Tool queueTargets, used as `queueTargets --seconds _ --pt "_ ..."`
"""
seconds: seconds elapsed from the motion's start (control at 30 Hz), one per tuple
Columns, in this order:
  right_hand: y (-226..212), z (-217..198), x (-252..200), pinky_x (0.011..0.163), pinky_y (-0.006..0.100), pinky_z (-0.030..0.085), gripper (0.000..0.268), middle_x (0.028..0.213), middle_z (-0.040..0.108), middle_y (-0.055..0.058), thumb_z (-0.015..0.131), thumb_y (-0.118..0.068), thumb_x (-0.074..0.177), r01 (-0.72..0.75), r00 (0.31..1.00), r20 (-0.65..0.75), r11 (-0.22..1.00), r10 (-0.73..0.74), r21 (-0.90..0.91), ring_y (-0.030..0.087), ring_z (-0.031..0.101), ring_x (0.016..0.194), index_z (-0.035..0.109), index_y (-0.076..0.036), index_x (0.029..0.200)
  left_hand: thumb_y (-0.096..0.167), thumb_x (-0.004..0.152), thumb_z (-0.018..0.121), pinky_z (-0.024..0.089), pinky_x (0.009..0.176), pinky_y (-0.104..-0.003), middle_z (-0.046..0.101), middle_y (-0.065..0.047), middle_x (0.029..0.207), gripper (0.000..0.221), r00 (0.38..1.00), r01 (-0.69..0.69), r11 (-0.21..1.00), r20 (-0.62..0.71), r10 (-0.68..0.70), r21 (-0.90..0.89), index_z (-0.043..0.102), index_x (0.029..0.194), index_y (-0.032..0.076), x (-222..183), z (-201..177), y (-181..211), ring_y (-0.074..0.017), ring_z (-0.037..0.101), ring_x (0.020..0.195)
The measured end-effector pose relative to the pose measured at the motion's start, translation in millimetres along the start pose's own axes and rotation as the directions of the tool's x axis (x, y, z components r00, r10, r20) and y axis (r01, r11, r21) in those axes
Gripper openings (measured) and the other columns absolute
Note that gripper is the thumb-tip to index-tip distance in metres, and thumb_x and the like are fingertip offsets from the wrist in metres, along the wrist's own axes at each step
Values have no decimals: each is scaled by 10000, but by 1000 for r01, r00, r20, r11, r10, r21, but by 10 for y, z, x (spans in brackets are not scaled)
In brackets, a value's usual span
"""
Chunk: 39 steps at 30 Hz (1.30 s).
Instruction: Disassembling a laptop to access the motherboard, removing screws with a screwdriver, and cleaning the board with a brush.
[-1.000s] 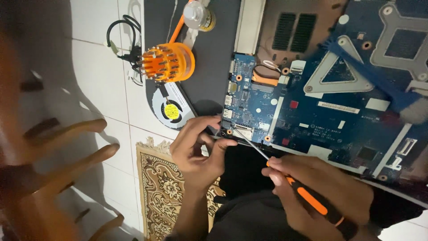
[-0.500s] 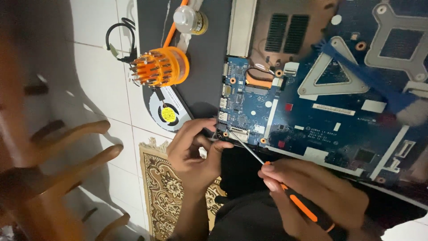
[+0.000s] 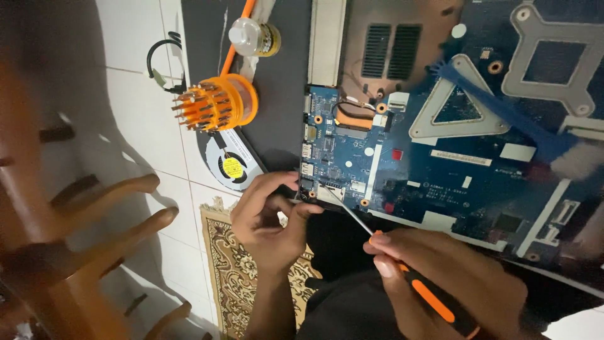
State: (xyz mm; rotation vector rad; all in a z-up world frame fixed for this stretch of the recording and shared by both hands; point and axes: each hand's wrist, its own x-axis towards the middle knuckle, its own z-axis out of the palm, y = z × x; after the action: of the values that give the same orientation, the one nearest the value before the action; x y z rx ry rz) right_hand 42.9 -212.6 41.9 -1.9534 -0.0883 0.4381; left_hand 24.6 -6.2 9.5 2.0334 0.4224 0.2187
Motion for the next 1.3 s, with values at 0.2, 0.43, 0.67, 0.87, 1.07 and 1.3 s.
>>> queueTargets --seconds 0.2,0.43,0.67,0.87,1.07,1.3 --pt "-29 -1 57 772 265 669 302 931 831 47 807 -48 657 32 999 32 999 -33 31 108 824 762 771 -91 954 -224 668 722 451 460 -160 675 -104 1001 432 1000 19 1000 3 -19 15 693 1053 -32 3 -11 -6 -59 516 526" --pt "-93 55 42 775 283 681 262 930 832 61 814 -113 674 -17 1000 9 1000 16 25 125 836 773 770 -78 930 -208 650 728 461 455 -172 679 -108 994 443 1000 8 1000 4 -8 5 701 1058 -37 7 -20 -22 -52 473 513" --pt "-58 68 46 733 287 695 329 889 826 82 818 -5 609 20 1000 -6 1000 -20 -5 151 837 739 763 -63 928 -203 650 768 426 451 -167 694 -112 993 449 1000 20 1000 -4 -20 19 708 1062 -36 2 -28 -11 -53 479 511" --pt "-67 94 34 630 237 728 352 885 832 117 808 24 625 -41 999 -7 994 42 102 148 856 711 758 -51 965 -198 639 754 449 463 -173 698 -116 997 464 1000 -6 999 -17 7 45 707 1067 -24 -17 -22 -50 -49 477 494" --pt "-111 -24 61 734 168 709 345 965 871 21 812 -14 644 -65 993 110 989 50 132 33 866 753 797 -124 971 -202 627 787 449 500 -176 708 -115 1009 494 999 -40 997 -14 41 69 712 1084 -30 -26 -24 -67 -47 463 501" --pt "-89 67 48 830 269 702 317 996 819 87 841 -1 603 85 996 30 993 -88 80 133 833 838 780 -70 907 -217 638 761 465 505 -179 703 -120 1009 484 1000 -10 998 -14 11 59 708 1082 -32 -28 -25 -28 -57 485 498"
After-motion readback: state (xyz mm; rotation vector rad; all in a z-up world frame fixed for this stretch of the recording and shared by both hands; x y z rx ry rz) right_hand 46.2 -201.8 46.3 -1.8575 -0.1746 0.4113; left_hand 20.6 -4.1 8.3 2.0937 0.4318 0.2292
